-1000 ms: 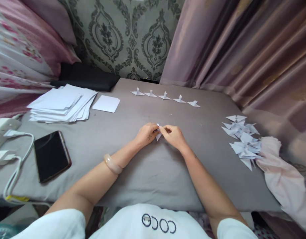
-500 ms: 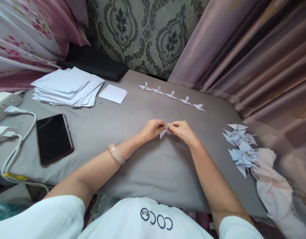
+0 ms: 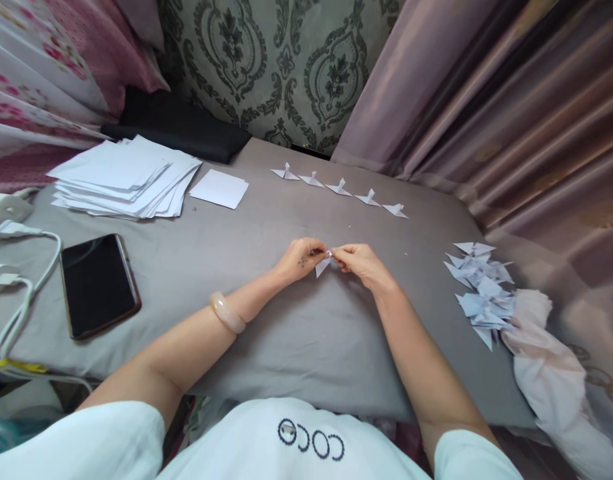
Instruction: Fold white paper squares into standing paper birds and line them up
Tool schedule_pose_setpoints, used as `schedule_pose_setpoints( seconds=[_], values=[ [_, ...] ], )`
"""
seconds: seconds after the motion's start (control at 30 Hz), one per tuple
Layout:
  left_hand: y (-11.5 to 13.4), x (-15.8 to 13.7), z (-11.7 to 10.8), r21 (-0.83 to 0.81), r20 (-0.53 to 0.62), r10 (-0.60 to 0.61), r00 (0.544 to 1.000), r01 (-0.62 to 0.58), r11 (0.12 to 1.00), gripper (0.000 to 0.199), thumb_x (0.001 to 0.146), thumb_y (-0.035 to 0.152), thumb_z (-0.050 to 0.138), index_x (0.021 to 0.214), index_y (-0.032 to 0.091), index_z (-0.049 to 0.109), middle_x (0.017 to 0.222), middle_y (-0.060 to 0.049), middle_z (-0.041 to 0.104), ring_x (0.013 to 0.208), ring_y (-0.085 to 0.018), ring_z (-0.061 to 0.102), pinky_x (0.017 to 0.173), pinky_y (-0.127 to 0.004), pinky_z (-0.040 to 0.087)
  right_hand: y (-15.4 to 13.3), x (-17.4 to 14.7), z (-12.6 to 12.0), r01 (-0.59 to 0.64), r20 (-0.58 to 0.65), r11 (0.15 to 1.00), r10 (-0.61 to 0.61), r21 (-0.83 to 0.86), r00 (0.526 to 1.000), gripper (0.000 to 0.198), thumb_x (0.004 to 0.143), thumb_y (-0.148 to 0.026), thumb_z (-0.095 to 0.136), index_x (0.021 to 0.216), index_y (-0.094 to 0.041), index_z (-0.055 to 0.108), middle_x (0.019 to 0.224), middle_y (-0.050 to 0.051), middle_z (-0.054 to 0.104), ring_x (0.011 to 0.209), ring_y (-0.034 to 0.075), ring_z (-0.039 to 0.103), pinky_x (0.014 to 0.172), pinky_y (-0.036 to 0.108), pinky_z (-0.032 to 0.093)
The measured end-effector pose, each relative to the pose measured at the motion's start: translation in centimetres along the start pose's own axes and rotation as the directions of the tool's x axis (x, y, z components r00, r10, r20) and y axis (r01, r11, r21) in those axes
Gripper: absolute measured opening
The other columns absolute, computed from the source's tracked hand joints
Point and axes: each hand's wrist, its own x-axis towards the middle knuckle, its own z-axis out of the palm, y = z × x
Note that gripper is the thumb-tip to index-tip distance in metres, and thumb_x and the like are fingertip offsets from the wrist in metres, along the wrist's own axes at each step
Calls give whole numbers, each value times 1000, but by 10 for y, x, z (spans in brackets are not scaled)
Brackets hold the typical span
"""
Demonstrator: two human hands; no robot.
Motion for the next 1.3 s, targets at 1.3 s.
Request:
schedule_pose_setpoints(
  seconds=[1.3],
  values=[
    [0,-1,-1,-103,36,-36,999,40,994,10,82,26,67,82,19,75,83,-4,75,79,-16,67,73,-25,49,13,-2,6,-90,-8,977,93,194,996,14,65,-29,63,59,-18,56,47,-6,44,43,6,38,39,20,25]
  ],
)
